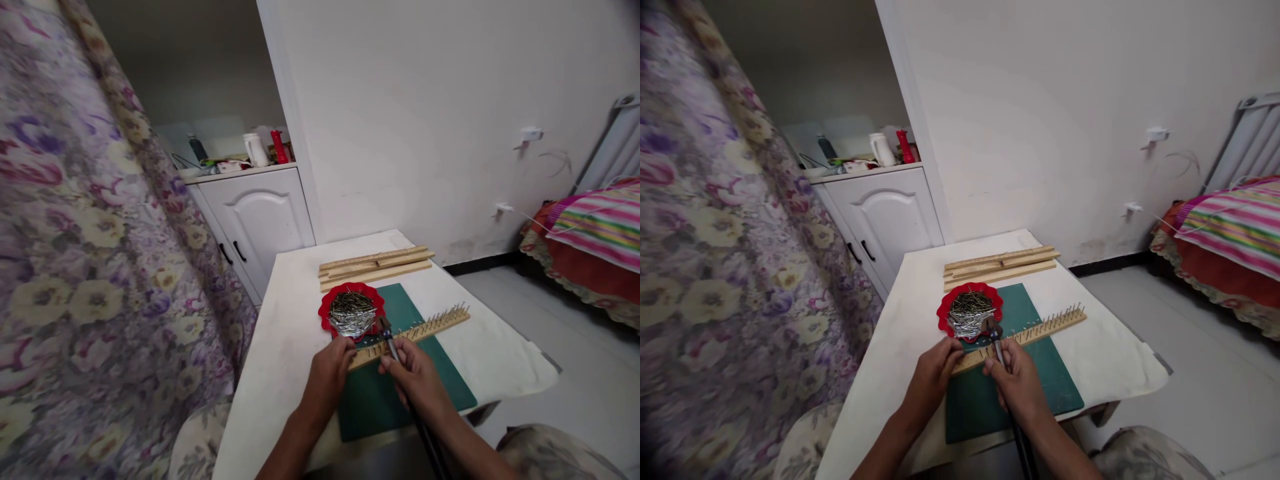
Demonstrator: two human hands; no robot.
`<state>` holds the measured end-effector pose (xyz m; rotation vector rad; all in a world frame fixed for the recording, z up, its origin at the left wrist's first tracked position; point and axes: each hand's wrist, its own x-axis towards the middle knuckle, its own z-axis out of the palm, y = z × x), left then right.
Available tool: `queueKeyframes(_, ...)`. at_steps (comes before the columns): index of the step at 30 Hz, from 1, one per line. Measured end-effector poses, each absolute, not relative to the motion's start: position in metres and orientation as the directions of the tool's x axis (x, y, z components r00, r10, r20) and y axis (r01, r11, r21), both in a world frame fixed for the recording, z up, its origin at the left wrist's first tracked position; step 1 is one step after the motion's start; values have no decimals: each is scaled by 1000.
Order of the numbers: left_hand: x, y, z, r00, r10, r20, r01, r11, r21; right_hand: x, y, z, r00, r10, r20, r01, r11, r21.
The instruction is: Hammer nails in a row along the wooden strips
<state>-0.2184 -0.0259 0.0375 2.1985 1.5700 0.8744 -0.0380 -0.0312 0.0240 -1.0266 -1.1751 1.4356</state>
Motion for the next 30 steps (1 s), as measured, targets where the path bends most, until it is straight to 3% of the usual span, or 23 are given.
queueKeyframes(5,-208,-42,38,283,928,244,681,-373,630,-39,-31,20,-161,987,-18,-192,-49,-980)
queueKeyframes(7,-207,-44,37,239,940,242,619,-340,708,-40,-31,18,-170,985,-20,-215,-56,-975)
queueKeyframes(10,-201,-46,30,84,979,188,335,-205,920,-40,-33,19,-177,984,-24,-250,-69,-966)
queueKeyframes(12,-193,-47,23,8,995,104,75,-104,992,-40,-35,21,-185,982,-26,-269,-76,-960)
queueKeyframes(15,-179,-49,11,-37,999,7,-202,-14,979,-42,-36,22,-201,979,-14,-295,-74,-953)
queueKeyframes(18,-175,-47,6,-57,998,-10,-321,-9,947,-43,-38,21,-213,977,-8,-298,-73,-952)
queueKeyframes(22,-188,-40,12,-169,985,30,-230,-69,971,-40,-39,23,-187,982,-9,-261,-58,-963)
queueKeyframes(25,-201,-30,16,-229,968,101,19,-99,995,-36,-38,26,-145,989,9,-237,-26,-971)
queueKeyframes(30,-205,-16,4,-140,947,289,375,-220,901,-32,-37,27,-145,989,4,-221,-28,-975)
